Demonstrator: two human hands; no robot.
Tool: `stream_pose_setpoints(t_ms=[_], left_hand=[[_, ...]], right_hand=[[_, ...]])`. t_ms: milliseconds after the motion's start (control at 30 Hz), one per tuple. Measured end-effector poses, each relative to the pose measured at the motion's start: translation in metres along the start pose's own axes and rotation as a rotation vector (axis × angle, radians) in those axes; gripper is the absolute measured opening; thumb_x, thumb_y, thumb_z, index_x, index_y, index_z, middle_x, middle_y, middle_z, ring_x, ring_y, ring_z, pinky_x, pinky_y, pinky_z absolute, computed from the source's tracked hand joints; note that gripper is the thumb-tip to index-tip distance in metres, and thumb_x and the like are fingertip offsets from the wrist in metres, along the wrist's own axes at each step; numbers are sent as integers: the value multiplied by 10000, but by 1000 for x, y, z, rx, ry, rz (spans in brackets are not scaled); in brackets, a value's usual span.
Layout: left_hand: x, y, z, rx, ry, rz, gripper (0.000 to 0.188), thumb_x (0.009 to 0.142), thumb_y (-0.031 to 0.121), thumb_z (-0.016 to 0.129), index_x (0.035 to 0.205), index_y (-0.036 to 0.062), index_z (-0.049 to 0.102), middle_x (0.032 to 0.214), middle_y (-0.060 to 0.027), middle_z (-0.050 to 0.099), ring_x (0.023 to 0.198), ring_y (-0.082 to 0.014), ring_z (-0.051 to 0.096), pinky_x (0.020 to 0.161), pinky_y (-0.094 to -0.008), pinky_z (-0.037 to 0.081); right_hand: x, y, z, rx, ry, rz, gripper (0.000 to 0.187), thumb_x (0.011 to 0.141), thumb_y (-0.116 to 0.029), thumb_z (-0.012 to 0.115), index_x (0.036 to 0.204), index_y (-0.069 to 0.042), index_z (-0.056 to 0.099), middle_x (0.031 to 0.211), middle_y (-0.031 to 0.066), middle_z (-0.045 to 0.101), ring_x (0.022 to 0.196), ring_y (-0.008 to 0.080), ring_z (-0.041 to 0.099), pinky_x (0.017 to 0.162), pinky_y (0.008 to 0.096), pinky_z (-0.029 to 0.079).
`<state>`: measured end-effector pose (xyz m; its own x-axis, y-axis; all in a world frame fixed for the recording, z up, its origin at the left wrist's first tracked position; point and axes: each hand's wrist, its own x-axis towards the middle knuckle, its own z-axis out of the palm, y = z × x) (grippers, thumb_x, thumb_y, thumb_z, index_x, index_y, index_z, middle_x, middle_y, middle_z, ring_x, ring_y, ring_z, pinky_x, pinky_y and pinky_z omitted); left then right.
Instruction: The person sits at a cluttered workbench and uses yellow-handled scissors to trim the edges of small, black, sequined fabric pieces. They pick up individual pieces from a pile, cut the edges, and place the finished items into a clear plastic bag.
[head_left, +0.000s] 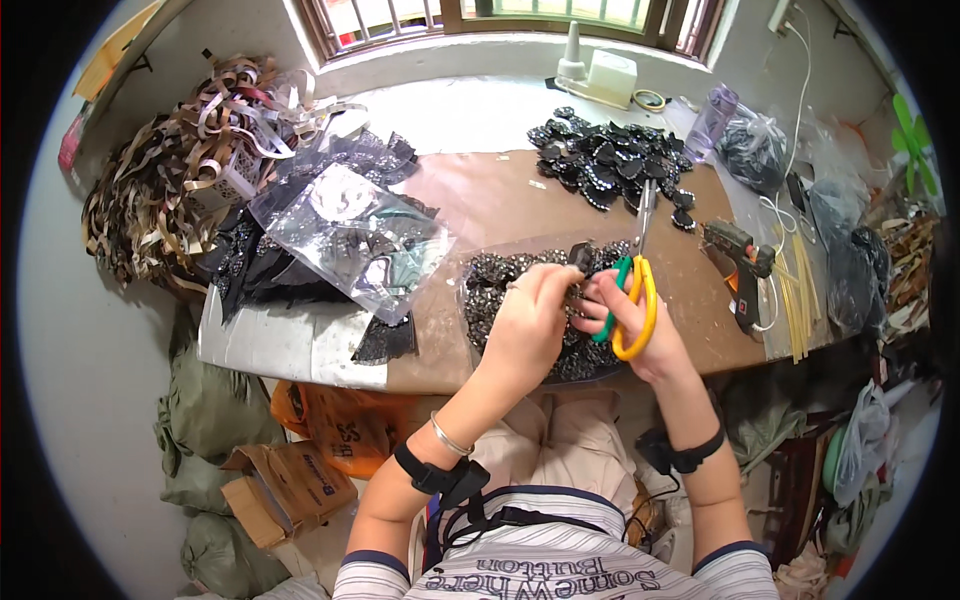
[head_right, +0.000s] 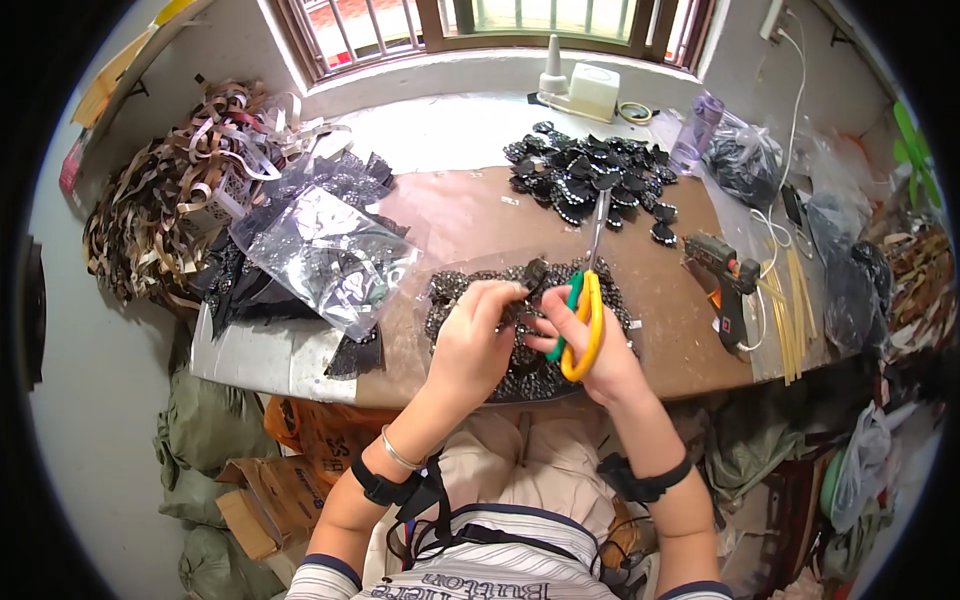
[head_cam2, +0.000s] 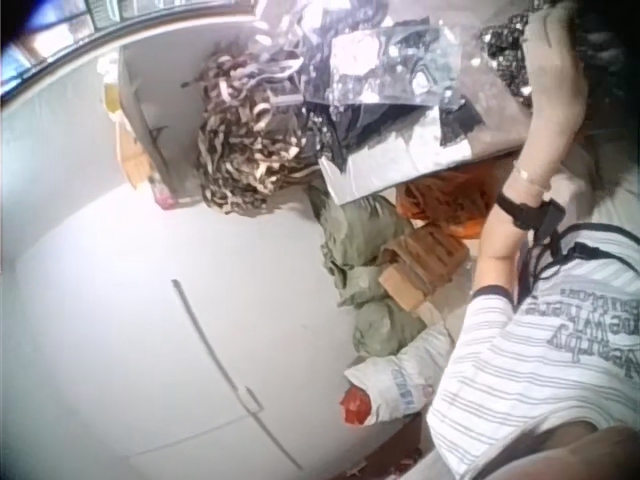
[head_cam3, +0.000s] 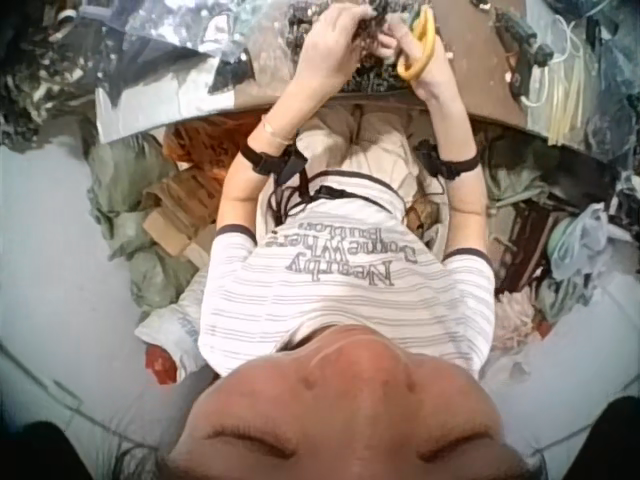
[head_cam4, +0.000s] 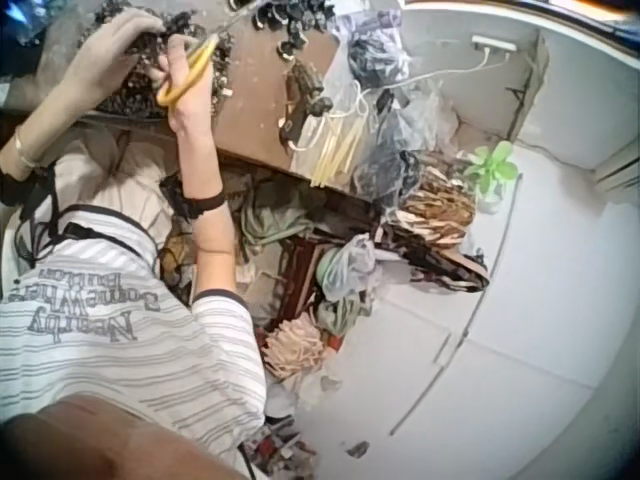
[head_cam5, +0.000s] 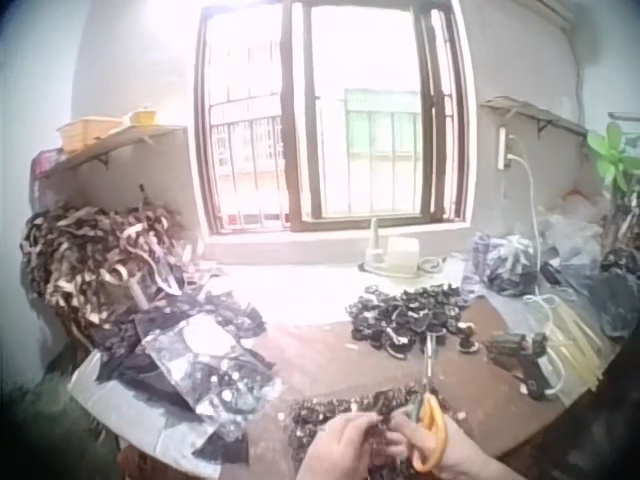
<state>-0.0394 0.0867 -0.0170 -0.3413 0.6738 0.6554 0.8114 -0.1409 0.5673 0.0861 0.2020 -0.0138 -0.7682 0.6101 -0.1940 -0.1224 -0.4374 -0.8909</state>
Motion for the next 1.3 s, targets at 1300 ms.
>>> stream_pose_setpoints(t_ms=[1300], left_hand=[[-7,28,-18,-99,-12,-113,169,717,-52,699,792,13,563,817,-94,641,789,-292,640,685,-368,512]], right_hand=[[-30,13,2,237,-196,111,554,705,51,719,1198,-58,491,1084,77,607,993,195,619,881,319,507]])
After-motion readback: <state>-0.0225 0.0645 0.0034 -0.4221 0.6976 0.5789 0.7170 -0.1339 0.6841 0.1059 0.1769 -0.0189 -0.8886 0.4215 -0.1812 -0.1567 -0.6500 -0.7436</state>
